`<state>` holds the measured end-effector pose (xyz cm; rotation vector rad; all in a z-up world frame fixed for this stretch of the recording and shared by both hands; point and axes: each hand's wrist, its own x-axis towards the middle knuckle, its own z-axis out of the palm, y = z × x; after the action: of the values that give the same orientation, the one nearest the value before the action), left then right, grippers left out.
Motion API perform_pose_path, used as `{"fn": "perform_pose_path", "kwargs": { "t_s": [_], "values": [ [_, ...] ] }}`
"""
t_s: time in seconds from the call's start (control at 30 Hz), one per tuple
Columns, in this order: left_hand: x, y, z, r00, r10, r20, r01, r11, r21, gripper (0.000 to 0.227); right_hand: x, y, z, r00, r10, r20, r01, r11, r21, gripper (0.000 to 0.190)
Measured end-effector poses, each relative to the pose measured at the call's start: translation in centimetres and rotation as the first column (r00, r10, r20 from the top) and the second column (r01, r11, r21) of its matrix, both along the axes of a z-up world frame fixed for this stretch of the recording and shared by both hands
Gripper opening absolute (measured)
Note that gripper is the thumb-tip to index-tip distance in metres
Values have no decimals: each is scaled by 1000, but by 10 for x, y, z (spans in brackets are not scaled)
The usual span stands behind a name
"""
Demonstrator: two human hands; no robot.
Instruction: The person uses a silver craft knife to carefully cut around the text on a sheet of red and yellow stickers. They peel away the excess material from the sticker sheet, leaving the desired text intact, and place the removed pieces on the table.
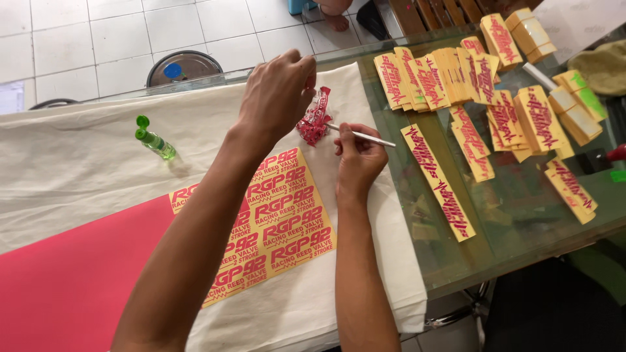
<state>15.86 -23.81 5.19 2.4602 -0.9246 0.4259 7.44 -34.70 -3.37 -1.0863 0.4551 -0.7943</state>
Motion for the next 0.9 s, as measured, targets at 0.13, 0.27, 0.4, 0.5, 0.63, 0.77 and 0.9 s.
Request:
{"fn": "perform_pose_path", "kwargs": {
  "t_s": [0.13, 0.27, 0.4, 0.5, 0.63, 0.77, 0.9],
  "values": [
    [-34, 26, 13, 985, -3, -173, -11, 997, -80, 8, 4, -13, -16, 998, -14, 62, 9, 997, 79, 10],
    [-76, 64, 19, 946, 32, -322, -81, 987, -141, 18, 7, -20, -22, 993, -34, 113, 5, 968, 249, 12],
    [-111, 103, 11, 946, -27, -324, -79, 947, -311, 14, 6, -22, -26, 993, -33, 114, 5, 970, 241, 12],
    [-127, 120, -1, 932, -113, -344, 8, 956, -292, 7, 7, -29, -32, 991, 54, 125, -73, 985, 154, 11],
    [-134, 160, -32, 940, -89, -330, 34, 985, -168, 11, -3, -5, -14, 966, 245, 82, -246, 969, -4, 11],
    [-147, 189, -54, 966, -31, -255, -4, 991, -135, 12, -25, 20, 14, 886, 454, 91, -451, 891, -56, 10],
    [-165, 200, -83, 998, -55, -34, 51, 994, -92, 26, -45, 37, 28, 797, 603, -28, -598, 784, -167, 13]
  ]
}}
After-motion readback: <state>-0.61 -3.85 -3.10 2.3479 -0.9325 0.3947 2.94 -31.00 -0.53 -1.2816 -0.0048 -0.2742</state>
